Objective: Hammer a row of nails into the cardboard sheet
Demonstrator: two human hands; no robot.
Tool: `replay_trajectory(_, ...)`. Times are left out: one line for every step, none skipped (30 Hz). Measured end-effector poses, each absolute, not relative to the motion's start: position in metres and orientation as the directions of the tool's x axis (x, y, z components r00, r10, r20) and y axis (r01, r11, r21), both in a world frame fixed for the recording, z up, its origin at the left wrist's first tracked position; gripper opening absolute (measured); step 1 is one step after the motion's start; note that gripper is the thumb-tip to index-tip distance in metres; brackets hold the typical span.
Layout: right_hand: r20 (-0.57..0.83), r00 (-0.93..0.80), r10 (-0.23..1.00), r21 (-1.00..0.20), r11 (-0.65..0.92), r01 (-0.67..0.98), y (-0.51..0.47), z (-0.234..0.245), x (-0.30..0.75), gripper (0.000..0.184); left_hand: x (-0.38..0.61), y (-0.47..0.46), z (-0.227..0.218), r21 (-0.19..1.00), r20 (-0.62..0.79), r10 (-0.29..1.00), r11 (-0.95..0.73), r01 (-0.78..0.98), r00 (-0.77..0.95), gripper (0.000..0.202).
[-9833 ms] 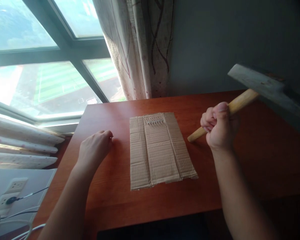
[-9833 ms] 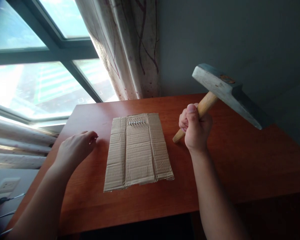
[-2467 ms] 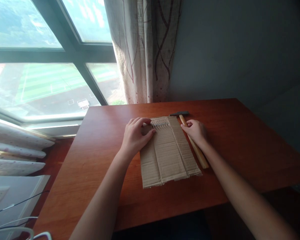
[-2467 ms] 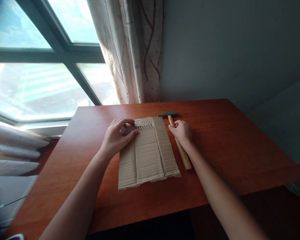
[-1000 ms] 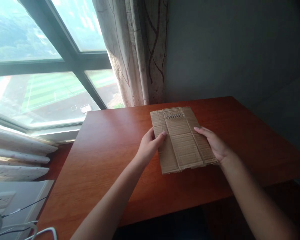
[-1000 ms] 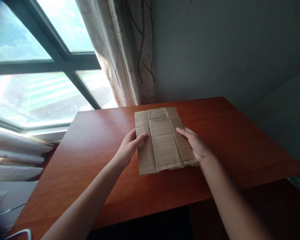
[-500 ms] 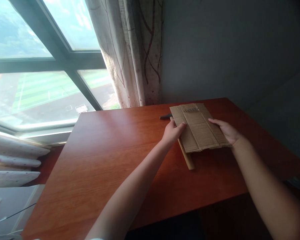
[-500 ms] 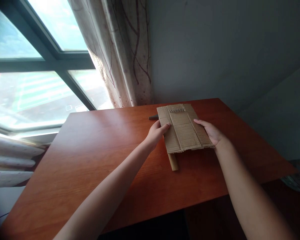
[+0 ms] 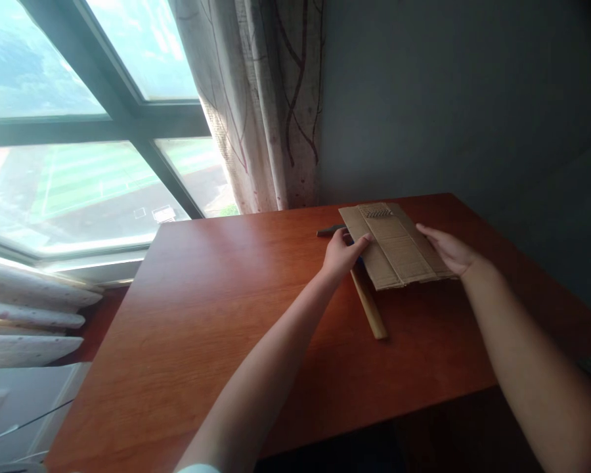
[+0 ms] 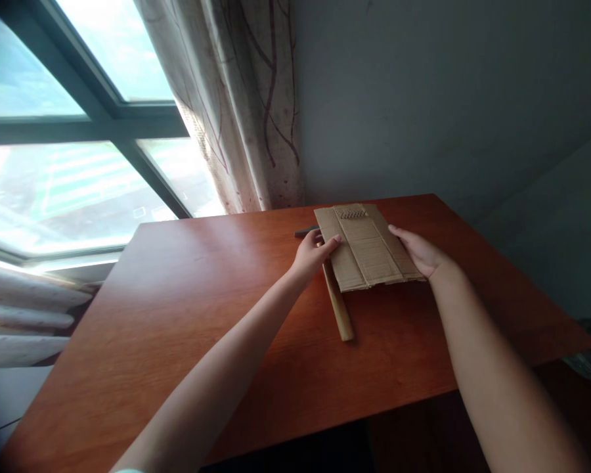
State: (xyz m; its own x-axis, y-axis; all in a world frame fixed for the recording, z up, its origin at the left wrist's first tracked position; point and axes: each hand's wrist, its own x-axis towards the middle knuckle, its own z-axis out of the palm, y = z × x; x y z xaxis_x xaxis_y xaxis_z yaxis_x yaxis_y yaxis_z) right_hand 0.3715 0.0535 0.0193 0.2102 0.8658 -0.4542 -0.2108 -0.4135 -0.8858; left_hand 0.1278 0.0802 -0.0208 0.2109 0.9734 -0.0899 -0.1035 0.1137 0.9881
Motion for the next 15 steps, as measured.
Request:
replay_trajectory(-0.358,0.259,0.897,-0.931,-0.320,-0.176,0.053,0.024,0.375,0.015,0.120,0.080,-0.020,0.991,-0.083,0.976,0.102,-0.089,0.202,0.051)
replay_trajectory(-0.231,0.324,0.917,-0.971,-0.198,-0.134,0.051,0.030,0.378,0.016,0.111,0.079,-0.019,0.995,-0.072,0.978,0.083,-0.052,0.194,0.049)
replay_trajectory(-0.077,0.406,0.911,-0.996,-0.051,-0.074,0.047,0.039,0.377,0.015,0.098,0.077,-0.019,0.998,-0.057,0.981,0.058,0.002,0.184,0.045)
replay_trajectory(0.068,0.458,0.886,-0.997,0.069,0.014,0.041,0.049,0.372,0.014,0.084,0.075,-0.018,0.996,-0.033,0.981,0.017,0.086,0.189,0.039)
replay_trajectory(0.150,0.491,0.858,-0.988,0.143,0.052,0.033,0.061,0.363,0.016,0.068,0.073,-0.018,0.979,0.001,0.980,-0.041,0.200,0.199,0.033)
replay_trajectory(0.218,0.482,0.849,-0.976,0.203,0.084,0.022,0.072,0.347,0.016,0.052,0.069,-0.017,0.940,0.033,0.980,-0.098,0.328,0.197,0.028)
replay_trajectory(0.287,0.417,0.862,-0.958,0.252,0.139,0.011,0.083,0.326,0.016,0.036,0.065,-0.015,0.880,0.061,0.978,-0.147,0.451,0.200,0.025)
replay_trajectory(0.357,0.358,0.862,-0.932,0.304,0.197,0.000,0.091,0.301,0.015,0.022,0.059,-0.013,0.812,0.086,0.975,-0.187,0.553,0.204,0.024)
replay_trajectory(0.401,0.285,0.870,-0.908,0.336,0.252,-0.010,0.096,0.272,0.014,0.009,0.054,-0.011,0.737,0.099,0.970,-0.222,0.638,0.222,0.026)
replay_trajectory(0.408,0.174,0.896,-0.888,0.345,0.304,-0.017,0.097,0.242,0.014,-0.002,0.048,-0.008,0.653,0.102,0.965,-0.248,0.715,0.242,0.028)
replay_trajectory(0.356,-0.001,0.935,-0.879,0.335,0.338,-0.021,0.094,0.213,0.015,-0.011,0.042,-0.005,0.570,0.089,0.963,-0.259,0.779,0.255,0.028)
replay_trajectory(0.334,-0.138,0.932,-0.864,0.361,0.350,-0.021,0.086,0.185,0.014,-0.018,0.037,-0.002,0.497,0.067,0.962,-0.262,0.827,0.264,0.027)
replay_trajectory(0.333,-0.218,0.917,-0.851,0.392,0.350,-0.019,0.075,0.160,0.014,-0.024,0.032,0.000,0.435,0.044,0.963,-0.258,0.863,0.266,0.026)
replay_trajectory(0.335,-0.228,0.914,-0.844,0.399,0.360,-0.013,0.062,0.138,0.016,-0.028,0.028,0.001,0.389,0.026,0.965,-0.251,0.887,0.262,0.024)
replay_trajectory(0.356,-0.216,0.909,-0.826,0.414,0.382,-0.006,0.048,0.120,0.015,-0.031,0.026,0.002,0.358,0.015,0.968,-0.240,0.902,0.252,0.023)
